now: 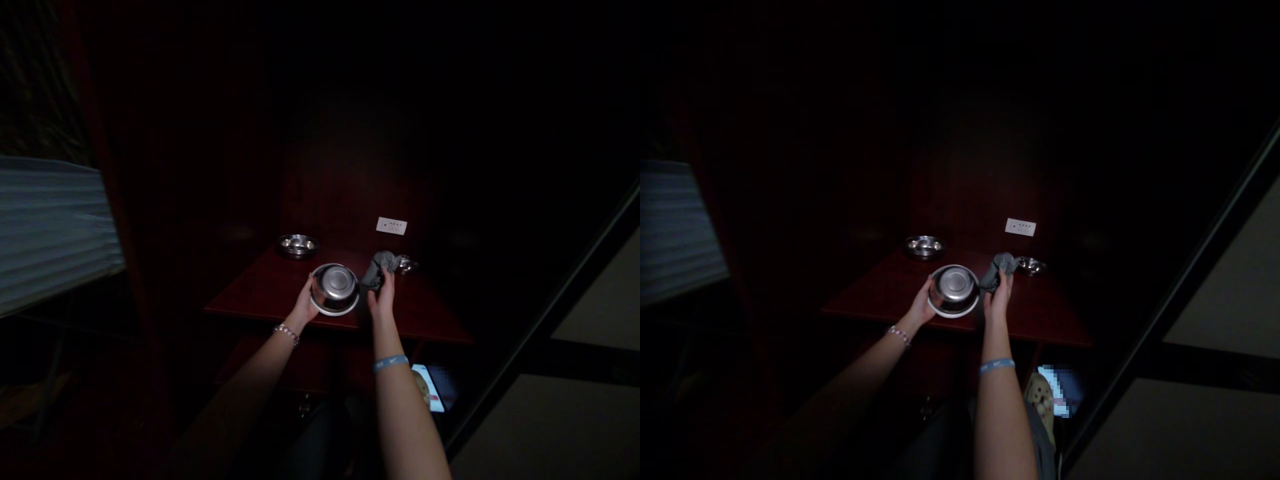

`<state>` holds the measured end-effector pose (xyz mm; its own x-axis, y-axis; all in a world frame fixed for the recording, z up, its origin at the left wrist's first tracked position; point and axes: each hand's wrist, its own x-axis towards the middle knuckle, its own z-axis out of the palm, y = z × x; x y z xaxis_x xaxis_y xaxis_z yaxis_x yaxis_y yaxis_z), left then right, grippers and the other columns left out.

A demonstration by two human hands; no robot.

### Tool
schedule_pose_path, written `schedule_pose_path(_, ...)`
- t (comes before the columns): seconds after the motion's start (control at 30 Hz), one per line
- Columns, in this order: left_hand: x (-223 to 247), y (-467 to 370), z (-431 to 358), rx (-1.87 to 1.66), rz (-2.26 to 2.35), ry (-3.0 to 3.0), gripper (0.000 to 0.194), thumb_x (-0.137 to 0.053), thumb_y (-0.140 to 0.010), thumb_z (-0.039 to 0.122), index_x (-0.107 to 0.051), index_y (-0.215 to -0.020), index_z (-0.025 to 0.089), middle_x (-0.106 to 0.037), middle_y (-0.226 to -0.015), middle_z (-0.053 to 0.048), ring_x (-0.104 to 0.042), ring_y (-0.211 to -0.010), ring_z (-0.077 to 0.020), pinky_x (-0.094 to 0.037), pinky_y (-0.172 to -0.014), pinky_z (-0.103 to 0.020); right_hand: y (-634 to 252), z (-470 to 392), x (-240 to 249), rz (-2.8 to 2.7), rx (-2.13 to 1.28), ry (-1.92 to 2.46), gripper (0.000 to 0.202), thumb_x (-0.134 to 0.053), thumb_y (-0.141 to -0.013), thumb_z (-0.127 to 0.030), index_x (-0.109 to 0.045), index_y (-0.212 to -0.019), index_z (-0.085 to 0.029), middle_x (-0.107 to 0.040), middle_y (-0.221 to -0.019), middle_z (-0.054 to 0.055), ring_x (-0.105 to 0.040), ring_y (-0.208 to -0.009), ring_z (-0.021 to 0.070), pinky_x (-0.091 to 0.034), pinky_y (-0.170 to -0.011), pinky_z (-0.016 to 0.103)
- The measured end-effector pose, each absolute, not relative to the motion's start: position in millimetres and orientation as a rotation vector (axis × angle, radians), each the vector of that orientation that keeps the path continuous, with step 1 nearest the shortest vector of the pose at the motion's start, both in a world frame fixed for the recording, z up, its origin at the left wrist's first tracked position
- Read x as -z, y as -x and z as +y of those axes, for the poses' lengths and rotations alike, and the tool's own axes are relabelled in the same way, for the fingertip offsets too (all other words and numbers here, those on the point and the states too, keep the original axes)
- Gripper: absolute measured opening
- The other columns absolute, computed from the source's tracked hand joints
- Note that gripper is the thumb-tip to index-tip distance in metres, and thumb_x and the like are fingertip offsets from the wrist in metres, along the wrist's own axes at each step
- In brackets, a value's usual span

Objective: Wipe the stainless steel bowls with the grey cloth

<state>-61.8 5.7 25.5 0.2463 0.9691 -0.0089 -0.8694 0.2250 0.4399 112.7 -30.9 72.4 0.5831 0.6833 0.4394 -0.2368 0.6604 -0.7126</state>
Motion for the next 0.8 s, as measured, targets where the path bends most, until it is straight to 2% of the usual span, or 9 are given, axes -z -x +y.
schedule_pose_path(0.1,-24.8,62.0,6.9,-1.286,0.311,-0.384,0.033,-0.041,-0.095,0.030,-0.056,-0.122,0.017,-0.073,-0.104,-0.007,-0.068,-0.097,-0.0177,-0.047,-0.098,-0.031,-109.1,-35.1,-73.5,-0.755,-0.435,0.801,0.064,-0.048,-0.081,-0.036,-0.035,-0.141,-0.016,-0.051,-0.134,0.014,-0.056,-0.117,0.0222,-0.041,-0.103,0.048)
schedule_pose_path(0.2,-24.3,61.6,7.2,-1.292,0.323,-0.382,0.032,-0.042,-0.095,0.030,-0.058,-0.119,0.017,-0.073,-0.103,-0.007,-0.068,-0.097,-0.0180,-0.047,-0.098,-0.030,-102.5,-49.2,-82.3,-0.799,-0.149,0.902,0.062,-0.043,-0.085,-0.034,-0.033,-0.142,-0.012,-0.042,-0.143,0.017,-0.042,-0.131,0.0233,-0.028,-0.111,0.048)
schedule_pose_path(0.37,-27.1,60.0,2.7,-1.292,0.338,-0.388,0.033,-0.042,-0.095,0.032,-0.060,-0.117,0.017,-0.073,-0.102,-0.008,-0.068,-0.097,-0.0192,-0.049,-0.094,-0.032,-83.9,-72.2,-94.5,-1.104,0.243,0.963,0.055,-0.027,-0.095,-0.030,-0.027,-0.147,-0.016,-0.029,-0.152,0.011,-0.026,-0.141,0.0210,-0.020,-0.116,0.047)
schedule_pose_path(0.57,-32.4,61.3,-1.0,-1.274,0.334,-0.362,0.031,-0.041,-0.095,0.029,-0.060,-0.117,0.017,-0.074,-0.098,-0.007,-0.069,-0.088,-0.0170,-0.053,-0.088,-0.031,-64.5,-65.8,-72.1,-2.021,0.132,1.081,0.045,-0.034,-0.096,-0.038,-0.045,-0.139,-0.029,-0.044,-0.145,0.003,-0.035,-0.137,0.0186,-0.023,-0.115,0.047)
schedule_pose_path(0.7,-30.8,61.0,2.0,-1.283,0.320,-0.332,0.032,-0.041,-0.095,0.028,-0.058,-0.119,0.017,-0.073,-0.100,-0.008,-0.069,-0.085,-0.0155,-0.054,-0.083,-0.028,-59.9,-64.1,-71.8,-1.927,0.153,1.153,0.048,-0.026,-0.098,-0.035,-0.037,-0.144,-0.027,-0.036,-0.151,0.004,-0.027,-0.141,0.0175,-0.023,-0.114,0.045)
schedule_pose_path(0.8,-28.3,60.4,5.1,-1.264,0.323,-0.318,0.031,-0.037,-0.096,0.026,-0.058,-0.118,0.019,-0.074,-0.091,-0.006,-0.069,-0.076,-0.0141,-0.055,-0.076,-0.027,-60.7,-69.7,-81.9,-1.840,0.253,1.166,0.050,-0.022,-0.098,-0.032,-0.030,-0.147,-0.028,-0.029,-0.154,0.002,-0.020,-0.144,0.0181,-0.017,-0.116,0.048)
